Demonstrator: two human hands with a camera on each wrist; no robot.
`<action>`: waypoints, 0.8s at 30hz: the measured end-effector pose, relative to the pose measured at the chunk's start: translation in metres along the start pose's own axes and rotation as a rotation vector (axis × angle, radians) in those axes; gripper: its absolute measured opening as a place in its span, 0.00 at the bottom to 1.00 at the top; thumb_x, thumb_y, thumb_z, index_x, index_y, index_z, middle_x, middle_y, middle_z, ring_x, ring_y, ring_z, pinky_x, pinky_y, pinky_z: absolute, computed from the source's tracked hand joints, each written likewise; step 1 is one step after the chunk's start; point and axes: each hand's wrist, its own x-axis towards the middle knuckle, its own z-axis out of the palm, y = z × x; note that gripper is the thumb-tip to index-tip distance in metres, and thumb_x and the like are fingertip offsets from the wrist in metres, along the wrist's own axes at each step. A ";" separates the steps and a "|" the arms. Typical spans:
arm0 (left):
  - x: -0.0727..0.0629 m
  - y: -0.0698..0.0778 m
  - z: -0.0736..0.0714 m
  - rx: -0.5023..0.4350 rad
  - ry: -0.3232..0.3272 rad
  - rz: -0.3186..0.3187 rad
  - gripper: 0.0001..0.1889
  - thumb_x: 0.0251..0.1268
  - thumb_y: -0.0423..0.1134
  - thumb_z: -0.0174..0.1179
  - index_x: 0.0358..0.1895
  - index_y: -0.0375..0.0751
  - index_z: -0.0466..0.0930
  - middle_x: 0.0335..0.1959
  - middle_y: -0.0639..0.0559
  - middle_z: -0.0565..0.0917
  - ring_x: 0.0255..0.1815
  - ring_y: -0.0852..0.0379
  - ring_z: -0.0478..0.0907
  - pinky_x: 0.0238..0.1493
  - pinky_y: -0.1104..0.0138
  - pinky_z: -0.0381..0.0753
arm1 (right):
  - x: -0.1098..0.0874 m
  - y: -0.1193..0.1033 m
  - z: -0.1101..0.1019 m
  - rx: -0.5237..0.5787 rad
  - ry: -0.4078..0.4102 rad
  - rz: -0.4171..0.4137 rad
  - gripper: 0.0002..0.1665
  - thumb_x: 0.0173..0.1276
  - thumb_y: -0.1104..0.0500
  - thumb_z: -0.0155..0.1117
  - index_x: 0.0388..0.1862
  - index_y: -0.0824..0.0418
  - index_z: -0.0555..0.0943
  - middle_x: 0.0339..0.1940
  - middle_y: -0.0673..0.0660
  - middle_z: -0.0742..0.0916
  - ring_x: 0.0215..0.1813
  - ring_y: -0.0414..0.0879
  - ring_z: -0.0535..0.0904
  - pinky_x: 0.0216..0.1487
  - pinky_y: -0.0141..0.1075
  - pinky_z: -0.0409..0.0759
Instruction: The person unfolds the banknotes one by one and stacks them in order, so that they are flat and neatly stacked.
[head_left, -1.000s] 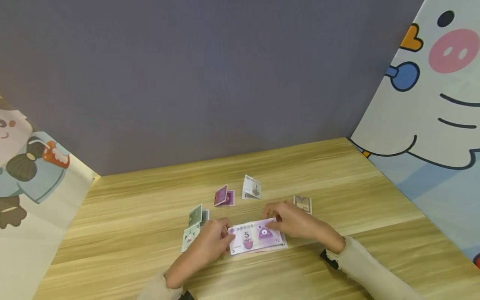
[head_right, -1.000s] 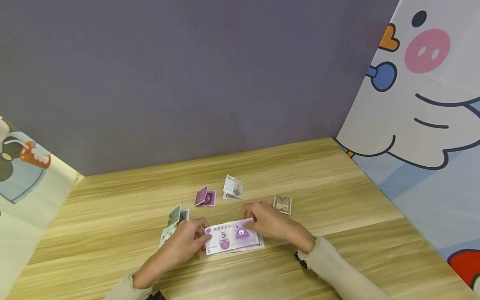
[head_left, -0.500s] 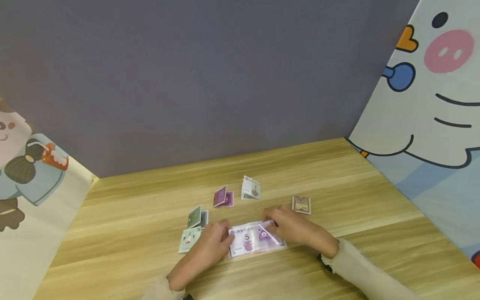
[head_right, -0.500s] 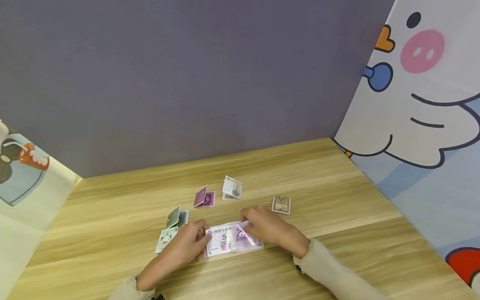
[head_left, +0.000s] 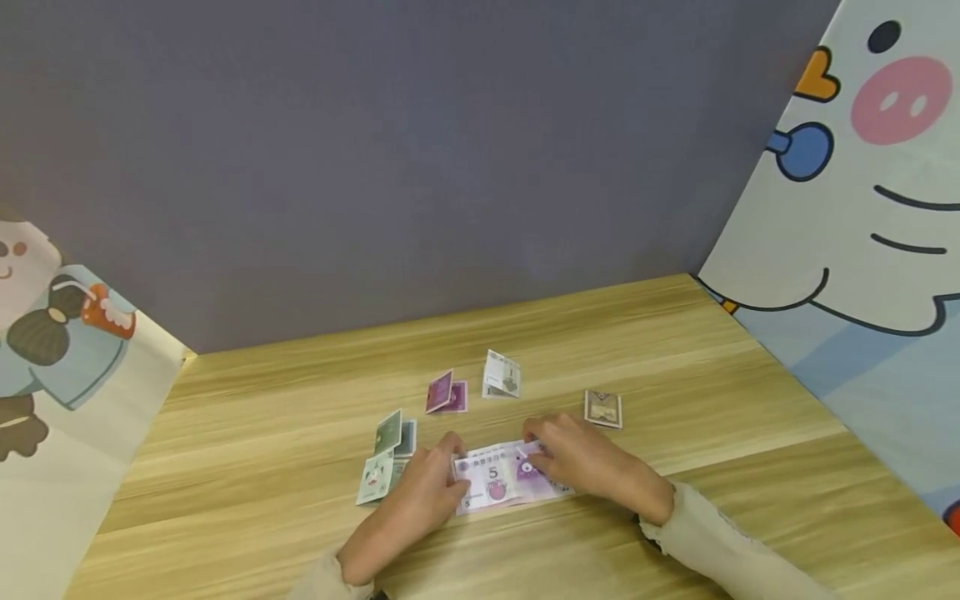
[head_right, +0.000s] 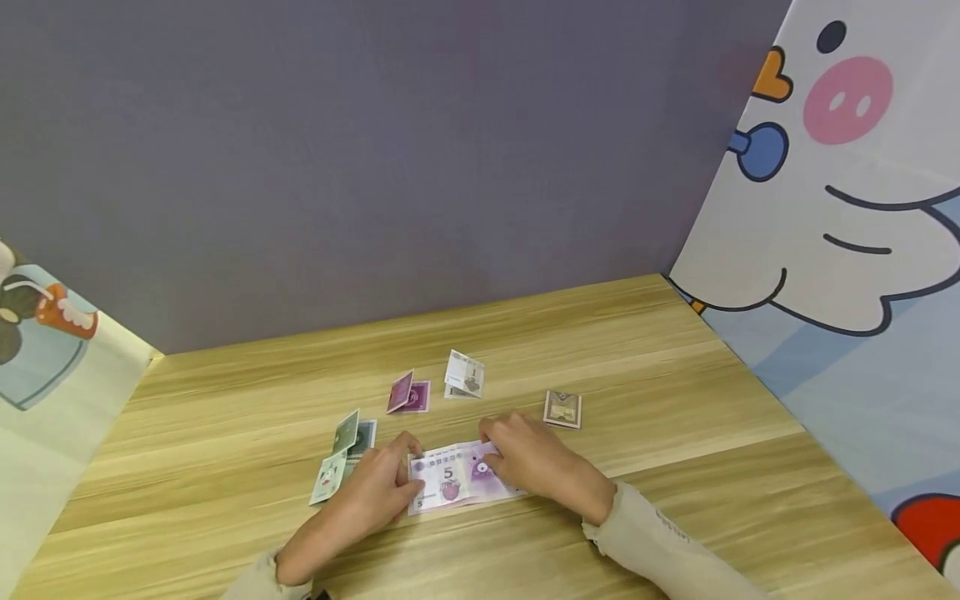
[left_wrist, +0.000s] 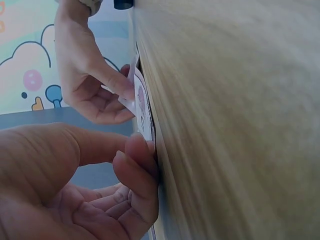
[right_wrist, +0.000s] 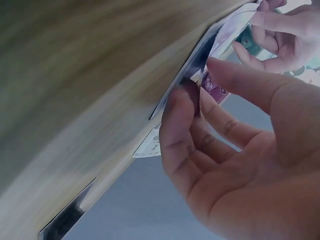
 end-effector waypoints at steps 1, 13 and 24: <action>0.000 0.000 0.000 -0.002 -0.007 -0.007 0.19 0.58 0.29 0.66 0.53 0.32 0.75 0.19 0.56 0.75 0.16 0.63 0.71 0.15 0.70 0.73 | 0.000 -0.001 0.000 -0.014 0.007 0.001 0.12 0.59 0.62 0.74 0.41 0.62 0.84 0.35 0.56 0.87 0.28 0.36 0.76 0.28 0.25 0.76; -0.005 0.003 0.006 0.042 0.008 0.060 0.12 0.56 0.31 0.69 0.42 0.41 0.79 0.16 0.60 0.73 0.14 0.67 0.68 0.12 0.72 0.69 | -0.003 -0.005 0.001 -0.159 0.021 -0.060 0.19 0.58 0.60 0.75 0.50 0.58 0.84 0.47 0.54 0.83 0.49 0.47 0.77 0.50 0.42 0.80; -0.012 0.011 0.012 0.089 -0.083 0.087 0.13 0.54 0.40 0.73 0.39 0.48 0.79 0.15 0.62 0.70 0.13 0.68 0.66 0.11 0.72 0.67 | -0.006 -0.004 0.002 -0.032 -0.003 -0.122 0.18 0.62 0.65 0.70 0.53 0.58 0.83 0.44 0.51 0.80 0.46 0.41 0.74 0.47 0.36 0.80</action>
